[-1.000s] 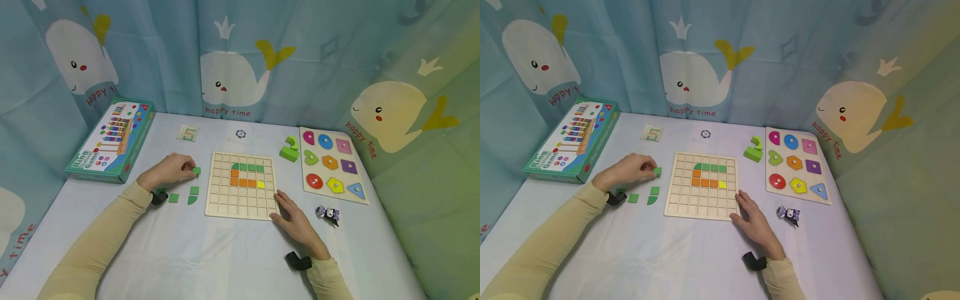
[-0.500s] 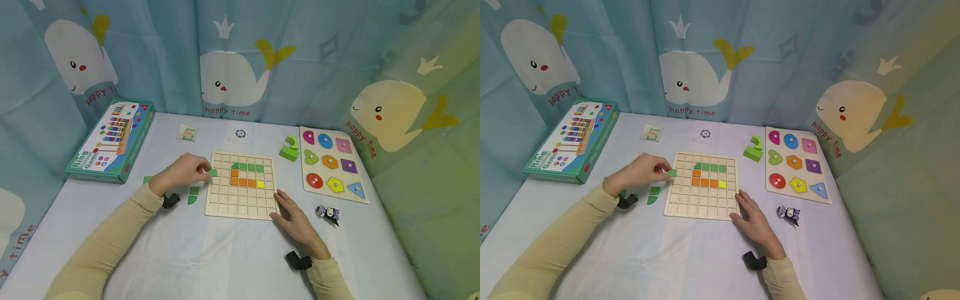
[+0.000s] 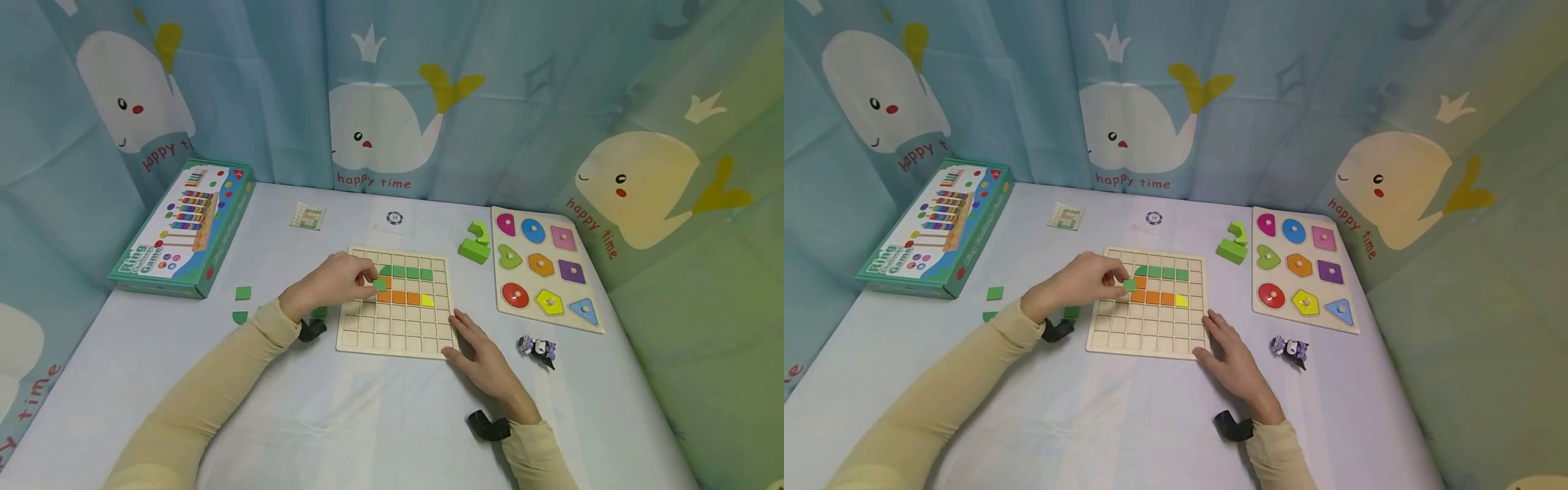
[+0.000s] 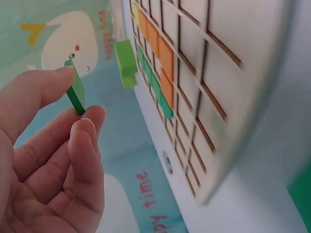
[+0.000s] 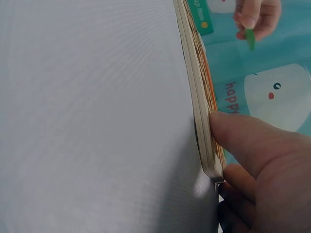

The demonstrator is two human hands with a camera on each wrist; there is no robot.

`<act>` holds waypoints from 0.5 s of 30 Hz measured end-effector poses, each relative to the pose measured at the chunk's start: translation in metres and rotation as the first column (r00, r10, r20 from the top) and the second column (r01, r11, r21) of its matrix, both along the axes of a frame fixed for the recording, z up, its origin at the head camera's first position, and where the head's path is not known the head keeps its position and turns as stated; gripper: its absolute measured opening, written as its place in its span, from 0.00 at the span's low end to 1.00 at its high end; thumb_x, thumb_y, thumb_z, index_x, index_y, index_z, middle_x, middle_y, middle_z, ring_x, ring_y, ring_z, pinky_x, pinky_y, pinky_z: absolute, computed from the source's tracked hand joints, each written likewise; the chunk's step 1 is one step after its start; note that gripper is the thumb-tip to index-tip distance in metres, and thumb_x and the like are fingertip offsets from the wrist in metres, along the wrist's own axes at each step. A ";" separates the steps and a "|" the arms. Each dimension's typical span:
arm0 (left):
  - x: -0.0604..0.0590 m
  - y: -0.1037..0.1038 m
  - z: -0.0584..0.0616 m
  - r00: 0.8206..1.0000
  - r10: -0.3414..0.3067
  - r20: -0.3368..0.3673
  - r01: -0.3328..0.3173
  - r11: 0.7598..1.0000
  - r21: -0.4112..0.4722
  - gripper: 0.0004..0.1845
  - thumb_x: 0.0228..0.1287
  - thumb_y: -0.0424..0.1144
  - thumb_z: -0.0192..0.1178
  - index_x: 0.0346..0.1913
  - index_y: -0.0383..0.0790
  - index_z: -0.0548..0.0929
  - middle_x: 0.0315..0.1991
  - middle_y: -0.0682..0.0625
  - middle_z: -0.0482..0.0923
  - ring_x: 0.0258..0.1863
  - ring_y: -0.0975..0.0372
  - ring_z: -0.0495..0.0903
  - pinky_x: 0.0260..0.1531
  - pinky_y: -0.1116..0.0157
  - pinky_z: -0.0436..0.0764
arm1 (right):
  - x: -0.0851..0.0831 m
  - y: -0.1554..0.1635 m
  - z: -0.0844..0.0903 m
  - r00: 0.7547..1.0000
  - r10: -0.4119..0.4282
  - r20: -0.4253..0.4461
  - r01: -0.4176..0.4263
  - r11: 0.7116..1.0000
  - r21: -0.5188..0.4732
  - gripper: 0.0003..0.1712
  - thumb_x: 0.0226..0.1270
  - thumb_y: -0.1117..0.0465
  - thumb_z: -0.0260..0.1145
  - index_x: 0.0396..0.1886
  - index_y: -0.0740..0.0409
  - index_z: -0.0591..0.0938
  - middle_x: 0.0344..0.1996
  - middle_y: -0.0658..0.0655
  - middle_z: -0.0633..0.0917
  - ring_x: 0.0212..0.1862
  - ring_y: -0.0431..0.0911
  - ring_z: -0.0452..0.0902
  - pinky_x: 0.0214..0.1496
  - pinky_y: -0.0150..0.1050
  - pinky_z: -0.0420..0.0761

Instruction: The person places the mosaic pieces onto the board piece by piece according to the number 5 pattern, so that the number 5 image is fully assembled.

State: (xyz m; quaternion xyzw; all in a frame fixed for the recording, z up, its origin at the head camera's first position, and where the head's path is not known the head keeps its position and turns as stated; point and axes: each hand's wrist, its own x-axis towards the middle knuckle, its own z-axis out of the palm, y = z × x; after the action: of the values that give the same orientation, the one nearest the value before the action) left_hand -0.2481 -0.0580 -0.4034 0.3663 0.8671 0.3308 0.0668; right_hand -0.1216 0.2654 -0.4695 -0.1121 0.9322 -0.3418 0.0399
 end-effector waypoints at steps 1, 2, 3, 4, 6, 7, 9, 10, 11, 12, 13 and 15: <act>0.000 0.003 0.000 1.000 -0.005 -0.004 0.005 1.000 0.002 0.11 0.61 0.39 0.69 0.44 0.38 0.86 0.35 0.54 0.82 0.31 0.66 0.77 0.34 0.67 0.77 | 0.000 0.000 0.000 1.000 -0.001 -0.004 0.001 1.000 0.001 0.42 0.67 0.47 0.67 0.74 0.60 0.63 0.75 0.54 0.57 0.75 0.52 0.46 0.70 0.55 0.55; 0.000 0.007 0.000 1.000 -0.010 -0.004 0.010 1.000 0.004 0.11 0.61 0.39 0.69 0.44 0.38 0.86 0.35 0.54 0.82 0.31 0.66 0.77 0.34 0.67 0.77 | 0.000 0.000 0.000 1.000 0.000 -0.010 0.000 1.000 0.000 0.42 0.67 0.48 0.67 0.74 0.61 0.63 0.75 0.55 0.57 0.75 0.53 0.47 0.69 0.56 0.55; 0.000 0.010 0.000 1.000 -0.014 -0.006 0.014 1.000 0.007 0.11 0.61 0.40 0.69 0.43 0.38 0.86 0.35 0.54 0.82 0.31 0.66 0.77 0.34 0.67 0.77 | 0.000 0.000 -0.001 1.000 0.000 -0.017 0.000 1.000 -0.002 0.42 0.67 0.48 0.67 0.74 0.61 0.64 0.75 0.55 0.57 0.75 0.54 0.47 0.69 0.57 0.55; 0.000 0.013 0.000 1.000 -0.017 -0.006 0.017 1.000 0.009 0.11 0.61 0.40 0.69 0.43 0.38 0.86 0.34 0.54 0.82 0.31 0.66 0.77 0.33 0.68 0.77 | 0.000 0.000 -0.001 1.000 0.001 -0.022 -0.002 1.000 -0.004 0.42 0.67 0.48 0.68 0.74 0.61 0.64 0.75 0.56 0.57 0.75 0.54 0.47 0.69 0.57 0.55; 0.000 0.020 -0.001 1.000 -0.022 -0.010 0.022 1.000 0.013 0.11 0.61 0.40 0.69 0.43 0.39 0.86 0.34 0.54 0.83 0.31 0.67 0.77 0.33 0.68 0.77 | 0.000 0.001 -0.002 0.999 0.004 -0.032 -0.004 1.000 -0.005 0.42 0.67 0.49 0.68 0.73 0.62 0.64 0.75 0.56 0.58 0.74 0.55 0.48 0.68 0.58 0.55; 0.000 0.023 -0.002 1.000 -0.024 -0.013 0.024 1.000 0.014 0.11 0.61 0.40 0.69 0.43 0.39 0.86 0.33 0.55 0.83 0.30 0.67 0.77 0.33 0.69 0.77 | 0.000 0.001 -0.002 1.000 0.003 -0.031 -0.003 1.000 -0.006 0.42 0.67 0.49 0.68 0.74 0.61 0.64 0.75 0.56 0.58 0.75 0.55 0.48 0.69 0.58 0.55; 0.000 0.030 -0.003 0.999 -0.032 -0.009 0.032 0.999 0.019 0.11 0.61 0.41 0.70 0.43 0.39 0.86 0.33 0.55 0.83 0.30 0.68 0.77 0.33 0.70 0.77 | 0.000 0.001 -0.002 1.000 0.002 -0.025 -0.003 1.000 -0.007 0.42 0.67 0.49 0.67 0.74 0.61 0.64 0.75 0.56 0.58 0.75 0.54 0.47 0.69 0.57 0.55; 0.000 0.033 -0.004 0.999 -0.038 -0.005 0.039 0.999 0.022 0.11 0.61 0.41 0.69 0.43 0.40 0.86 0.33 0.55 0.83 0.30 0.68 0.78 0.33 0.70 0.77 | 0.000 0.001 -0.002 1.000 0.001 -0.022 -0.001 1.000 -0.006 0.42 0.67 0.48 0.67 0.74 0.61 0.64 0.75 0.55 0.57 0.75 0.54 0.47 0.69 0.57 0.55; 0.001 0.036 -0.004 0.999 -0.043 -0.006 0.043 0.999 0.023 0.11 0.61 0.41 0.69 0.43 0.40 0.86 0.33 0.56 0.83 0.30 0.68 0.77 0.33 0.71 0.77 | 0.000 0.001 -0.002 1.000 0.000 -0.020 0.000 1.000 -0.005 0.42 0.67 0.48 0.67 0.74 0.61 0.64 0.75 0.55 0.57 0.75 0.54 0.47 0.69 0.57 0.55; 0.001 0.039 -0.004 0.999 -0.049 -0.006 0.049 0.999 0.024 0.11 0.61 0.42 0.69 0.43 0.40 0.86 0.33 0.56 0.83 0.30 0.69 0.78 0.33 0.71 0.77 | 0.000 0.001 -0.001 1.000 -0.002 -0.017 0.002 1.000 -0.006 0.42 0.68 0.48 0.67 0.74 0.61 0.63 0.75 0.55 0.57 0.75 0.54 0.47 0.69 0.57 0.54; 0.001 0.042 -0.005 0.999 -0.054 -0.004 0.054 0.998 0.025 0.11 0.61 0.42 0.69 0.43 0.40 0.86 0.33 0.56 0.83 0.30 0.69 0.78 0.33 0.71 0.77 | -0.001 0.001 -0.001 1.000 -0.003 -0.017 0.002 1.000 -0.005 0.42 0.68 0.48 0.67 0.74 0.60 0.63 0.75 0.55 0.57 0.75 0.54 0.47 0.69 0.57 0.54; 0.002 0.048 -0.005 0.998 -0.063 -0.001 0.063 0.998 0.019 0.11 0.61 0.42 0.70 0.43 0.40 0.86 0.33 0.56 0.83 0.30 0.70 0.78 0.33 0.72 0.77 | -0.001 0.000 -0.001 1.000 0.001 -0.021 -0.001 1.000 -0.001 0.41 0.68 0.48 0.67 0.74 0.61 0.64 0.75 0.55 0.58 0.75 0.54 0.47 0.69 0.58 0.55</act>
State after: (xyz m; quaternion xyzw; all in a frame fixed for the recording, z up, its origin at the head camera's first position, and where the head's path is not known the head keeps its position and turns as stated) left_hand -0.2456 -0.0100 -0.4088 0.3940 0.8520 0.3368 0.0735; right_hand -0.1222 0.2658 -0.4709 -0.1162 0.9323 -0.3412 0.0301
